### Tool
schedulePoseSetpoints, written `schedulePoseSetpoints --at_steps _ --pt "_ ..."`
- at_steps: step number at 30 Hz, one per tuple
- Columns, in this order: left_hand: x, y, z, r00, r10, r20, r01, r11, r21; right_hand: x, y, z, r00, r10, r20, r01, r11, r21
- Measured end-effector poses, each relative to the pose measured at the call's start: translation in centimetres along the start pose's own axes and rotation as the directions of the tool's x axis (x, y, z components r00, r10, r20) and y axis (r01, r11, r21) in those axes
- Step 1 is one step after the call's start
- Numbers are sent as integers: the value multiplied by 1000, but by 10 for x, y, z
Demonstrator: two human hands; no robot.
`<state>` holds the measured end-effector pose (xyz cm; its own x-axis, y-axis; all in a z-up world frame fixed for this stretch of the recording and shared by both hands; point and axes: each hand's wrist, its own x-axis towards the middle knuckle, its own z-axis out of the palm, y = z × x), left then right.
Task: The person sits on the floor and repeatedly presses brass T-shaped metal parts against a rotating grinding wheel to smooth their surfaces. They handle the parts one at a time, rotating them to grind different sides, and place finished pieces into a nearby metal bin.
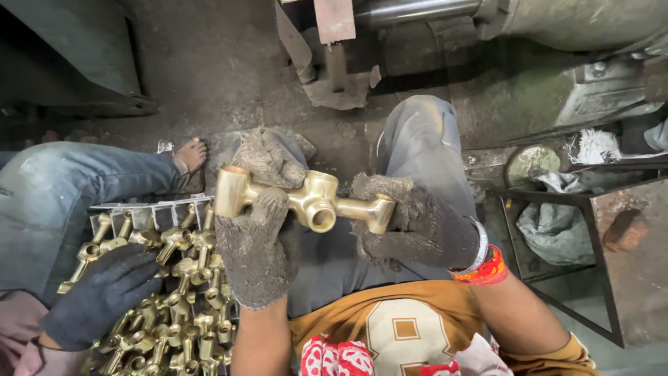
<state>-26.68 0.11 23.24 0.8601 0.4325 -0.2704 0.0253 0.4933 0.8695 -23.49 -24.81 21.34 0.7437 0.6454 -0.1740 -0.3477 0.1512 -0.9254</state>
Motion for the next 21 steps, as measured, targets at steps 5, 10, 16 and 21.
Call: schedulePoseSetpoints --at_steps 5,10,16,21 --pt "-4 6 2 999 17 27 -17 1000 8 -9 5 -4 998 -69 -4 68 988 -139" --pt "-8 16 11 991 30 131 -33 999 24 -8 -2 -5 995 -103 -6 101 983 -156" --pt "8 40 50 783 190 592 -332 933 140 32 -37 -1 758 -621 200 524 396 -754" --pt "47 9 73 527 319 788 -842 318 435 38 -54 34 733 -623 -275 224 602 -766"
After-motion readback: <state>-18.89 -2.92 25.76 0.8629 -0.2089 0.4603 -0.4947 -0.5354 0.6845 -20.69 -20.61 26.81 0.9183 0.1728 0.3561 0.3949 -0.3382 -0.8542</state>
